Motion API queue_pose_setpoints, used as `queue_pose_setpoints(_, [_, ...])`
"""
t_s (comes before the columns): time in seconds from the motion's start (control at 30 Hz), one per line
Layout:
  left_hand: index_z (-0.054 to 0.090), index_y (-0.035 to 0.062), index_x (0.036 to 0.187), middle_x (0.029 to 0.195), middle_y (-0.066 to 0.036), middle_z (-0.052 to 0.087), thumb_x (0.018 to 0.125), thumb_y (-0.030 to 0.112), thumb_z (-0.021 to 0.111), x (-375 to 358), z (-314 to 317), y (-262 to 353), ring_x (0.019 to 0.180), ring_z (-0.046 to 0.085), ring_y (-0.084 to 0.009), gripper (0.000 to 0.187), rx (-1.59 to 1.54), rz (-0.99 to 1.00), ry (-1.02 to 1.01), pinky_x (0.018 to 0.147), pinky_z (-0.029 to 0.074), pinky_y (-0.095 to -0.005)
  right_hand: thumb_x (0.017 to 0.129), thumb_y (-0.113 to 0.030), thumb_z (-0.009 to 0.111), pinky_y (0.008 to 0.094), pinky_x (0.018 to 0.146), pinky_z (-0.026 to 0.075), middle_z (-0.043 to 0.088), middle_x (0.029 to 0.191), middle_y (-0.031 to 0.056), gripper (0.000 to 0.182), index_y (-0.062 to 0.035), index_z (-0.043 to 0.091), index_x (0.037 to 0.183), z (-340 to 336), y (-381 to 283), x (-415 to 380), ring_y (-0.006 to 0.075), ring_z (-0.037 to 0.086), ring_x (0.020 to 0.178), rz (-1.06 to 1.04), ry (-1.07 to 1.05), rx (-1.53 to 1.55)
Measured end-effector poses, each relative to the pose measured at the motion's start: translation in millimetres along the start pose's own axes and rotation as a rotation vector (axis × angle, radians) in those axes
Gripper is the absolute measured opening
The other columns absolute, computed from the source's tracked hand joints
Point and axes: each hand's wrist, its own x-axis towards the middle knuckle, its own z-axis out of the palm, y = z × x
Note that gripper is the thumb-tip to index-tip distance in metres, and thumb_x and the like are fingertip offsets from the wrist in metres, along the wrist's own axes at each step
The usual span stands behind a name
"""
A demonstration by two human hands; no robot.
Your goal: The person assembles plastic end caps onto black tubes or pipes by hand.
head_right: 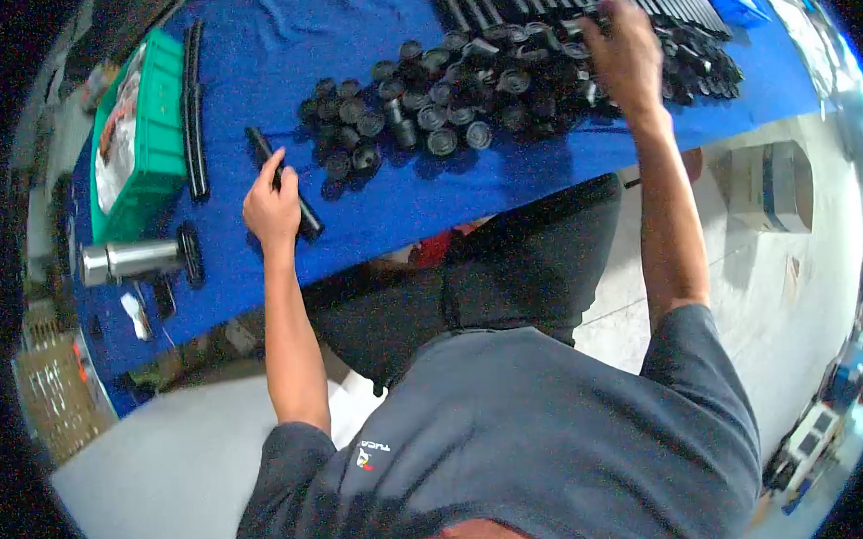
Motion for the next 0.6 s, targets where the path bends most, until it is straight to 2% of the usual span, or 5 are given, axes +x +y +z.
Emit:
queue_pose_setpoints(0.1, [0.075,0.0176,0.121,0.099,-0.015,0.076,0.089,0.03,0.065,-1,0,-2,0.088,0.072,-0.034,0.035,-0.047,-0.053,-0.034,0.08,0.055,-0.0417,0.086,-0.018,0.079,0.0391,0.081,0.055,0.069,0.104,0.0162,0.036,-0.0038,0.064,0.116,-41,-79,-12,0.0292,0.069,0.093,0.186,0.02,0.23])
queue_pose_setpoints(0.13, [0.075,0.0175,0.12,0.1,-0.015,0.075,0.089,0.03,0.065,4,1,2,0.089,0.072,-0.0344,0.035,-0.048,-0.068,-0.044,0.081,0.055,-0.0419,0.083,-0.011,0.08,0.0376,0.078,0.056,0.069,0.105,0.0149,0.038,-0.0052,0.064,0.118,-44,-103,-28,0.0268,0.069,0.09,0.087,-0.001,0.402])
queue_pose_setpoints(0.23, [0.075,0.0167,0.119,0.101,-0.016,0.075,0.088,0.028,0.065,1,-5,5,0.091,0.072,-0.0353,0.034,-0.043,-0.087,-0.059,0.081,0.055,-0.0427,0.077,-0.004,0.079,0.043,0.09,0.055,0.062,0.117,0.0188,0.055,-0.003,0.058,0.127,-31,-168,-90,0.0385,0.063,0.105,-0.229,-0.298,0.54])
queue_pose_setpoints(0.33, [0.076,0.0159,0.116,0.096,-0.015,0.075,0.087,0.025,0.066,0,-3,6,0.087,0.072,-0.0353,0.032,-0.048,-0.029,0.006,0.078,0.056,-0.044,0.082,-0.01,0.076,0.0443,0.085,0.056,0.058,0.115,0.0211,0.048,0.0008,0.057,0.125,8,-204,-145,0.0396,0.063,0.1,-0.197,-0.581,0.671])
queue_pose_setpoints(0.6, [0.076,0.0156,0.115,0.097,-0.015,0.075,0.087,0.024,0.066,0,-5,7,0.087,0.072,-0.0355,0.032,-0.052,-0.063,-0.033,0.076,0.056,-0.0435,0.083,-0.01,0.074,0.0445,0.081,0.056,0.058,0.111,0.0177,0.043,-0.0018,0.056,0.121,35,-221,-134,0.038,0.063,0.098,-0.122,-0.464,0.517])
